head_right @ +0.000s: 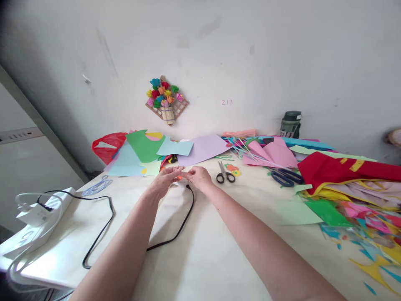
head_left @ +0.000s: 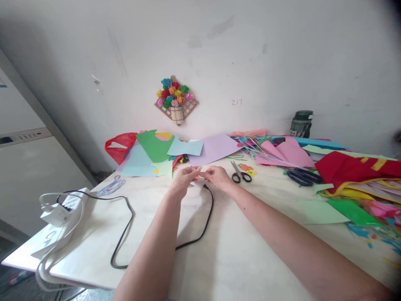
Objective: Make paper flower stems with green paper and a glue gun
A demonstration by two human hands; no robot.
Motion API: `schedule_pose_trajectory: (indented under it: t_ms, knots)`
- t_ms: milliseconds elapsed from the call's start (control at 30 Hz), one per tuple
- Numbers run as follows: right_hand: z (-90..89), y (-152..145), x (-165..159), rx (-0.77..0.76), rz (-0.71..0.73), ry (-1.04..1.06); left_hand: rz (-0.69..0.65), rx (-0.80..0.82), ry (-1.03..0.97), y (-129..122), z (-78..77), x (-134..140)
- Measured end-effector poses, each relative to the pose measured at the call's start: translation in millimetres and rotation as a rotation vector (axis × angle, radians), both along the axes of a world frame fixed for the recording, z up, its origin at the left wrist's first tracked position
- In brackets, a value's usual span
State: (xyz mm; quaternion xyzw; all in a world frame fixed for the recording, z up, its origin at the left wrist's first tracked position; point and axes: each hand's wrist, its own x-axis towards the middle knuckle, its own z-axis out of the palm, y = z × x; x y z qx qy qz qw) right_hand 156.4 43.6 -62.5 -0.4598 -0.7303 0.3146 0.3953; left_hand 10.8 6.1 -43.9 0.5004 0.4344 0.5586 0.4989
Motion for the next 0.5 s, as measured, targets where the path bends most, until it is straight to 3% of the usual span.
schedule_pose_trajectory:
  t_ms: [367,500]
  knots:
    - [12.7,5.2,5.3,-0.005,0.100,0.007,-0.196,0.001,-0.202,-4.6,5.0,7.9]
    - [16.6,9.6,-2.7,-0.030,0.108,0.061,-0.106,-0.032,-0.431,3.0,7.9,5.3]
